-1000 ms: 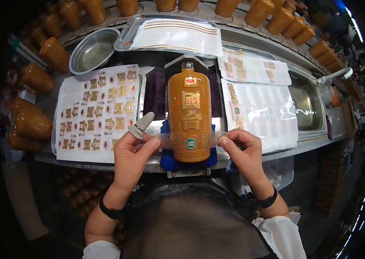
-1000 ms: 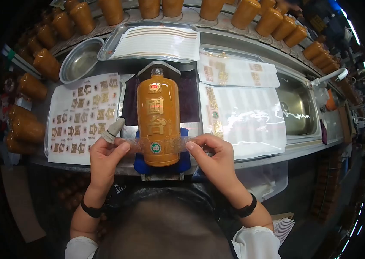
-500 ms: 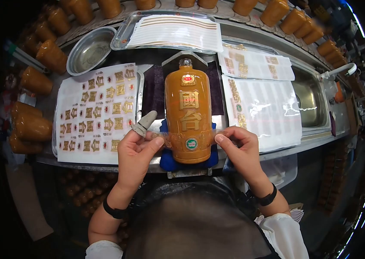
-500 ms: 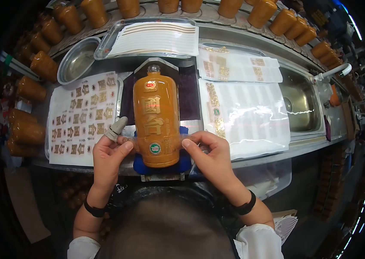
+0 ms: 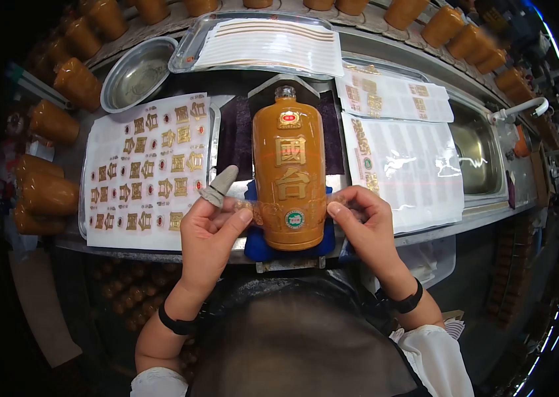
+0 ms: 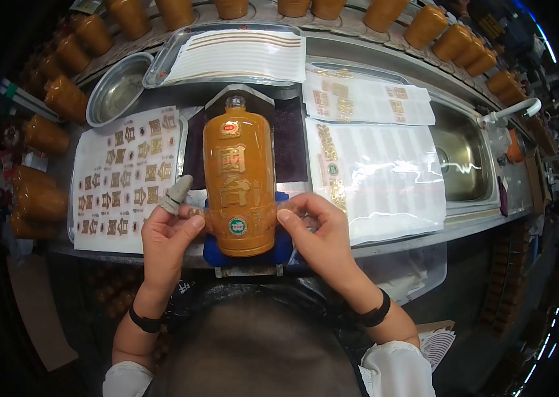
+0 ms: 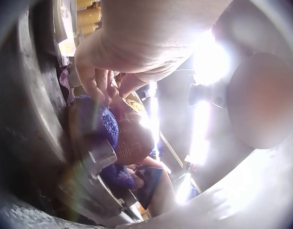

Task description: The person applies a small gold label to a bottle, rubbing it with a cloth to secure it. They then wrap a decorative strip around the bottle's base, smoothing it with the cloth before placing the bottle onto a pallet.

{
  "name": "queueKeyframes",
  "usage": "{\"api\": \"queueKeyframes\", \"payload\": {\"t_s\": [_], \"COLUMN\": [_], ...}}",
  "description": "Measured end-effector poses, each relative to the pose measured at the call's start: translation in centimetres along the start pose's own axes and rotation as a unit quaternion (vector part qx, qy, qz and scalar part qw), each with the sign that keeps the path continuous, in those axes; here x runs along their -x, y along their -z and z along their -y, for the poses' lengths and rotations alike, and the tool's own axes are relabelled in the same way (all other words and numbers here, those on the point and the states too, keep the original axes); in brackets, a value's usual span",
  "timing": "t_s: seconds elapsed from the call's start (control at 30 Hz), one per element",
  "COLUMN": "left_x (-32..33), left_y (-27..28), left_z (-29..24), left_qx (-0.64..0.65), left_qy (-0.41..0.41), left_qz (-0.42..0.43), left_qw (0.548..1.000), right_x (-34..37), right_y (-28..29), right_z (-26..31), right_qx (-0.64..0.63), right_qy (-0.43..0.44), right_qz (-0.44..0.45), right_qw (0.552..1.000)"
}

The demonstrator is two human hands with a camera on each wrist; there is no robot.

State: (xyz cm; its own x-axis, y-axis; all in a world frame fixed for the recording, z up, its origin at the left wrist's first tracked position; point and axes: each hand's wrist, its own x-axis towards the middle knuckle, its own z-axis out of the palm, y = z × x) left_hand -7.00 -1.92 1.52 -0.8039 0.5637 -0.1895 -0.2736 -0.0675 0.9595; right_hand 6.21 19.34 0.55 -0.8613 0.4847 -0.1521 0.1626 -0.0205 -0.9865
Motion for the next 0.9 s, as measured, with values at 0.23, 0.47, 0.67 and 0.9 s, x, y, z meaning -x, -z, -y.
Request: {"api": "queueKeyframes", "payload": {"t_s": [0.23, 0.47, 0.67, 0.9], "left_x": [-0.3, -0.8, -0.9, -0.9], "left_y": [0.6, -1.1, -0.9, -0.8], "left_z": [0.3, 1.1, 1.2, 1.4], "left_qx": [-0.012, -0.053, -0.060, -0.057], "left_qy": [-0.064, -0.108, -0.101, -0.090], "left_qz": [-0.059, 0.097, 0.102, 0.104], "left_qw": [0.996, 0.988, 0.988, 0.989], "right_x": [0.5, 0.3, 0.5, 0.4], "right_y": [0.8, -1.6, -1.8, -1.9], "right_z": [0.8, 0.7, 0.7, 0.6], "right_qx": [-0.023, -0.057, -0.053, -0.066], "right_qy": [-0.008, 0.001, -0.005, -0.001], "right_qz": [-0.080, -0.008, 0.002, 0.006], "right_qw": [0.997, 0.998, 0.999, 0.998]}}
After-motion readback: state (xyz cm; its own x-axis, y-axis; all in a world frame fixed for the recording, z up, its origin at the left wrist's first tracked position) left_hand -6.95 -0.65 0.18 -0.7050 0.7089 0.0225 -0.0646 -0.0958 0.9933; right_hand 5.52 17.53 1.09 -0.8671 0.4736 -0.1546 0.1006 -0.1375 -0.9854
